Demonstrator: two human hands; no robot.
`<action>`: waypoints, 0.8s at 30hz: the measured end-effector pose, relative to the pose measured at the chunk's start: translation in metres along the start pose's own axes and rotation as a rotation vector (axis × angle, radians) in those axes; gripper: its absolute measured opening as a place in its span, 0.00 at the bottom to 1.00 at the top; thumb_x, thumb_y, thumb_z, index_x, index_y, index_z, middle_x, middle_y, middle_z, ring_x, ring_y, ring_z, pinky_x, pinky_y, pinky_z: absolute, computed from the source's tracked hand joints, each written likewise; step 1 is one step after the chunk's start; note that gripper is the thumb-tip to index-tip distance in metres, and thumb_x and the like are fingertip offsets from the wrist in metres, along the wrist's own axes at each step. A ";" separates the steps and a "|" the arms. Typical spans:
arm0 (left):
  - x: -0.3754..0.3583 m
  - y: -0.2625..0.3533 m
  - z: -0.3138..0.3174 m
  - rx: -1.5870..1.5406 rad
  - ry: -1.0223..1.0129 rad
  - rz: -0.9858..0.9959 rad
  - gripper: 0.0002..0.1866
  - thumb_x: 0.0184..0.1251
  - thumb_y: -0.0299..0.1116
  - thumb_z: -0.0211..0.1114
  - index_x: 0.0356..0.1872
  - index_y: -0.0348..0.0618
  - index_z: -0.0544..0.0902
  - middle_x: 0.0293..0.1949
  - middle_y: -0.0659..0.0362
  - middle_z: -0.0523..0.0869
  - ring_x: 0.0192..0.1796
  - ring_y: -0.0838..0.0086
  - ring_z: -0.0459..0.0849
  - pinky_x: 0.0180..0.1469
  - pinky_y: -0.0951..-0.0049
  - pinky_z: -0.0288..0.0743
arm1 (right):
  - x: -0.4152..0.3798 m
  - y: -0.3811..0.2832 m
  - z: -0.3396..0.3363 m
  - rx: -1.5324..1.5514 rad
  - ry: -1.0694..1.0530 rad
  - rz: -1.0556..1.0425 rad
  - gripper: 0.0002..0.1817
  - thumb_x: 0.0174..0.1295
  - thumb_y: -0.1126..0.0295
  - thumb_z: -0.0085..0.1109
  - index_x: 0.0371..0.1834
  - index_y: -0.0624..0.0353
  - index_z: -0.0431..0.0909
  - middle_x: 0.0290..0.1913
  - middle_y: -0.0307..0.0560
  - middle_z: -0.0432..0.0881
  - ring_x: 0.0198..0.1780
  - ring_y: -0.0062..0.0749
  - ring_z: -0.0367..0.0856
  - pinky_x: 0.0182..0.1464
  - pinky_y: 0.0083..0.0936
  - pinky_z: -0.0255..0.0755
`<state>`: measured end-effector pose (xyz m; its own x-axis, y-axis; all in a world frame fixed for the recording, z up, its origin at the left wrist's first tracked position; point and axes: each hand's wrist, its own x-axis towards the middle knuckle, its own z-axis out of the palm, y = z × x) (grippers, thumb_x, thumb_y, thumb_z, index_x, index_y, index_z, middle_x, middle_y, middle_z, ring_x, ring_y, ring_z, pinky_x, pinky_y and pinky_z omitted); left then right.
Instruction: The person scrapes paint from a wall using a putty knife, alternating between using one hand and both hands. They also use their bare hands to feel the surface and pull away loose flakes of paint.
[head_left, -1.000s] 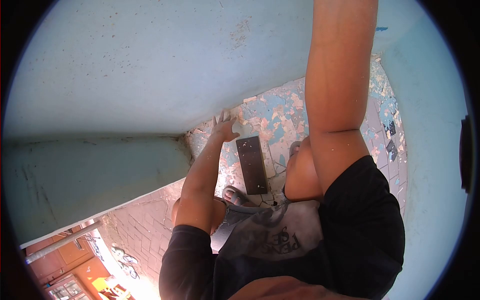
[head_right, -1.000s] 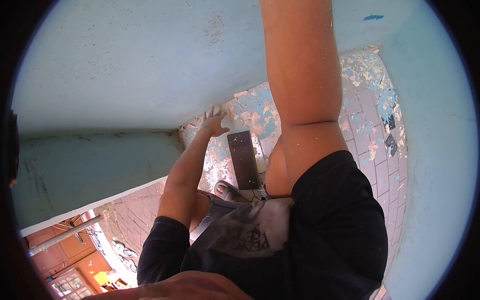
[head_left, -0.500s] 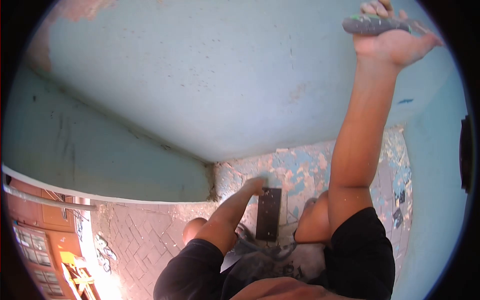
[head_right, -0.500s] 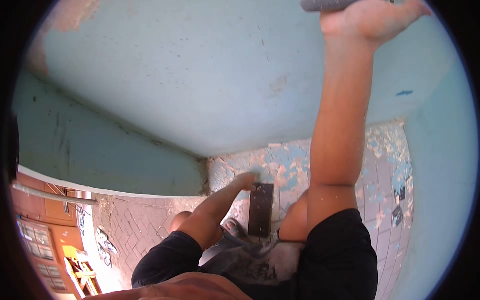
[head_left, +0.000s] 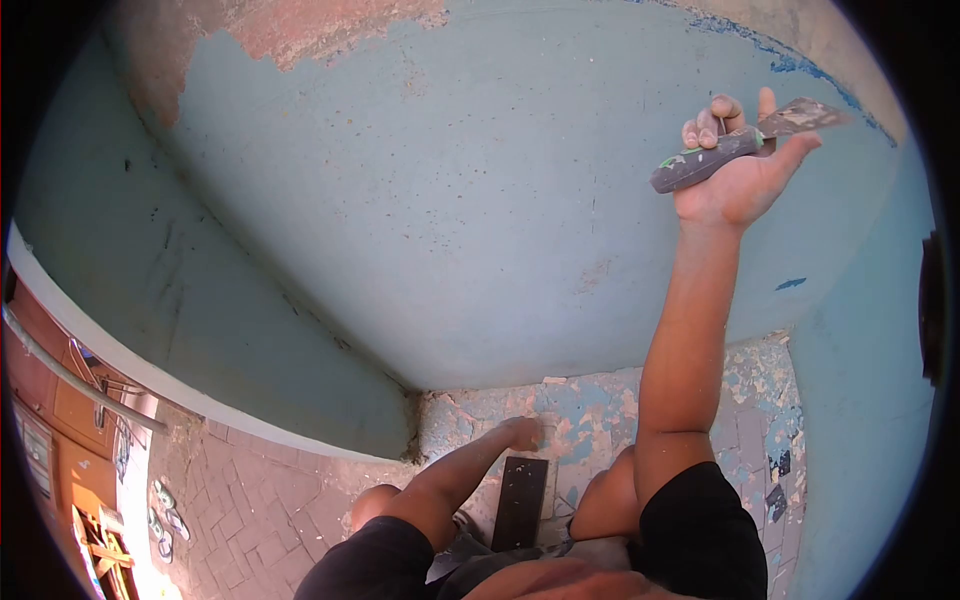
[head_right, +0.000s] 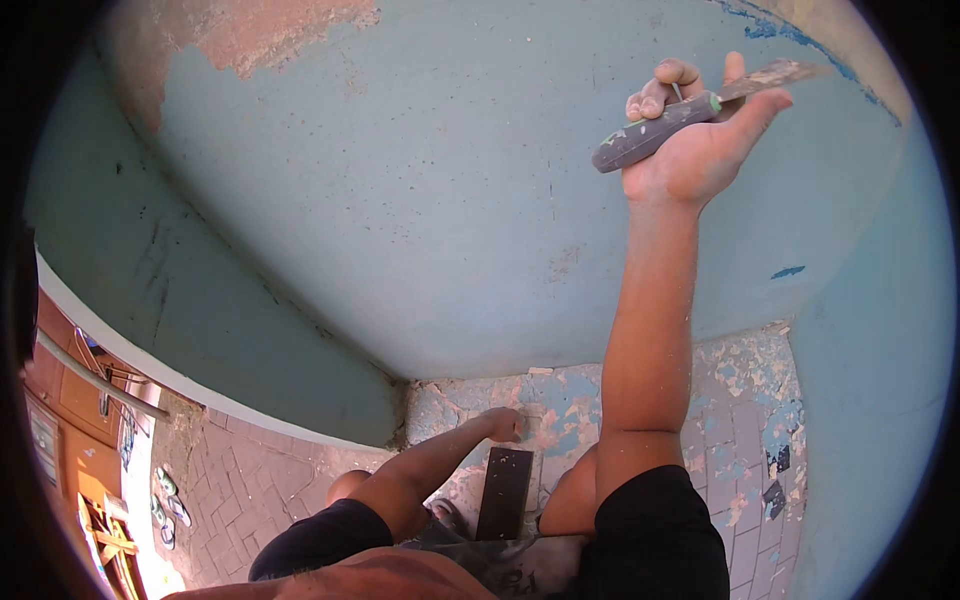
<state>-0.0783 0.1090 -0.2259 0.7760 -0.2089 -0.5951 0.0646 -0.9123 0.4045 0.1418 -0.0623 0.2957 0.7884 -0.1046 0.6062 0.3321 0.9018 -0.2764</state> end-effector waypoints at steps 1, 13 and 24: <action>-0.001 0.006 -0.008 -0.039 0.063 -0.016 0.22 0.60 0.49 0.76 0.50 0.46 0.90 0.50 0.50 0.92 0.56 0.54 0.89 0.60 0.54 0.81 | -0.002 0.000 0.005 -0.089 0.027 0.021 0.49 0.72 0.23 0.39 0.77 0.56 0.54 0.34 0.47 0.80 0.24 0.27 0.70 0.29 0.28 0.69; -0.032 0.042 -0.107 -0.272 0.548 0.077 0.24 0.66 0.45 0.74 0.58 0.41 0.85 0.53 0.46 0.89 0.56 0.53 0.88 0.60 0.57 0.81 | -0.016 0.035 0.015 -0.228 0.191 -0.048 0.17 0.78 0.58 0.62 0.51 0.59 0.68 0.35 0.45 0.78 0.25 0.26 0.74 0.28 0.27 0.75; -0.165 0.107 -0.222 -0.129 0.979 -0.009 0.12 0.70 0.35 0.71 0.49 0.42 0.88 0.48 0.50 0.91 0.51 0.52 0.89 0.57 0.58 0.82 | -0.035 0.051 0.014 0.006 0.316 -0.152 0.17 0.70 0.73 0.52 0.61 0.60 0.68 0.40 0.49 0.78 0.31 0.25 0.74 0.25 0.24 0.72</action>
<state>-0.0604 0.1244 0.0700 0.9480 0.2347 0.2148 0.0961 -0.8549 0.5097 0.1244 -0.0065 0.2710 0.8519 -0.3611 0.3793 0.4553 0.8686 -0.1956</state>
